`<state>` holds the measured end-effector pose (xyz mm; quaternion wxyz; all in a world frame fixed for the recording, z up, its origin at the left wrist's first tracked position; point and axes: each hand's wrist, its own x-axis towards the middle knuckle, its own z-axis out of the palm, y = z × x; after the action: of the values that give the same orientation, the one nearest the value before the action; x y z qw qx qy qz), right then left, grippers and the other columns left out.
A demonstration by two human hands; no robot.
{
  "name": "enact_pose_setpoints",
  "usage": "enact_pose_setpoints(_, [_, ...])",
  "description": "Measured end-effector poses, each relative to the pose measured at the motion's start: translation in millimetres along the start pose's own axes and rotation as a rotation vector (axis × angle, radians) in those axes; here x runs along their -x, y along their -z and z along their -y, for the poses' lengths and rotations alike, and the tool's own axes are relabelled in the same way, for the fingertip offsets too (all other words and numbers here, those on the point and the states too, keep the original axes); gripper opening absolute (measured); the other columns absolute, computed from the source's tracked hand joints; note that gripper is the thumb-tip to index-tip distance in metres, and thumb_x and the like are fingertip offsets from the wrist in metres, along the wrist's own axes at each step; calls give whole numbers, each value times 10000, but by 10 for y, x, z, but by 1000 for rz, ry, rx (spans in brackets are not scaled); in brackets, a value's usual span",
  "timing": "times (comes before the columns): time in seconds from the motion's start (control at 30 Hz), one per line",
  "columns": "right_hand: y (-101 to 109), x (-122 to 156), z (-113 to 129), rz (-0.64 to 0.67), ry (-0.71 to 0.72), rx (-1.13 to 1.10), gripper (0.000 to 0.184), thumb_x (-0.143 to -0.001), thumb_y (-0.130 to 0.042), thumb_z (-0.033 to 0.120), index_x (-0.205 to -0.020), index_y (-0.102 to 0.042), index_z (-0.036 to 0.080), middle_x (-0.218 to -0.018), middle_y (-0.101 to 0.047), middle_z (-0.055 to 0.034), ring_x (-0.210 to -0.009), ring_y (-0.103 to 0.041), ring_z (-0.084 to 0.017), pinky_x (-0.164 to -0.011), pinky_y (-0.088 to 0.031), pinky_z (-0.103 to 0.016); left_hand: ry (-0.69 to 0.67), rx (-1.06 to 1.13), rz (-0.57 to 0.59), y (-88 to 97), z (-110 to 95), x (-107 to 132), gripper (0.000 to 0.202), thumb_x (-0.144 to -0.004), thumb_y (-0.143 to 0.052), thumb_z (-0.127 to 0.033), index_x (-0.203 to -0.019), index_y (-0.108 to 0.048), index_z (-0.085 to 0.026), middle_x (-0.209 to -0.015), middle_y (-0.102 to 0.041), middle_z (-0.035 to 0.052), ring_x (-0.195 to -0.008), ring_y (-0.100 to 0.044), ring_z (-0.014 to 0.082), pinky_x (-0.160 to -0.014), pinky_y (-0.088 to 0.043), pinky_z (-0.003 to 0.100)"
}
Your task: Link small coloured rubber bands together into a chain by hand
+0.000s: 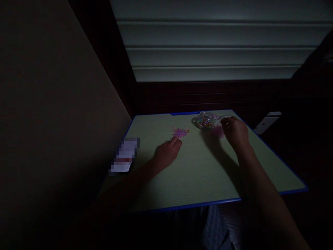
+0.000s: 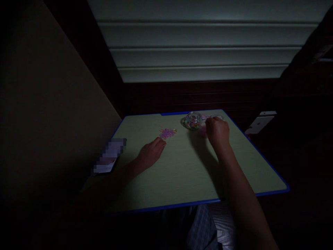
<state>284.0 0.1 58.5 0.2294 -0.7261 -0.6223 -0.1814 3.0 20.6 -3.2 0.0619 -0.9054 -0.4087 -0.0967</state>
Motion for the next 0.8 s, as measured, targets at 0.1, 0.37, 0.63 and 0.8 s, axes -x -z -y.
enact_pose_setpoints(0.1, [1, -4, -47, 4, -39, 31, 313, -860, -404, 242, -912, -699, 155, -885, -668, -107, -697, -579, -174, -609, -328, -264, 10, 12, -10, -16, 9, 4, 301, -955, -245, -250, -1058, -524, -209, -1067, -549, 65, -917, -577, 155, -735, -469, 274])
enact_pose_setpoints(0.37, [-30, -9, -51, 53, -55, 80, 309, -850, -408, 236, -911, -700, 157, -892, -671, -115, -720, -592, -184, -606, -315, -273, 65, 49, -31, 5, 6, 9, 281, -952, -271, -260, -1077, -519, -220, -1082, -548, 56, -930, -577, 146, -785, -461, 266])
enact_pose_setpoints(0.63, [-27, -15, -70, 89, -46, 94, 312, -856, -407, 254, -907, -694, 143, -890, -670, -132, -734, -595, -193, -606, -318, -275, 55, 46, -42, 14, -1, 8, 307, -954, -250, -269, -1073, -527, -210, -1065, -552, 63, -896, -584, 151, -759, -472, 271])
enact_pose_setpoints(0.8, [-24, -15, -72, 91, -51, 86, 310, -851, -410, 255, -913, -694, 144, -895, -669, -127, -732, -594, -188, -599, -320, -271, 64, 90, -34, 39, -15, 6, 284, -950, -278, -265, -1069, -532, -219, -1075, -549, 61, -938, -575, 151, -799, -464, 270])
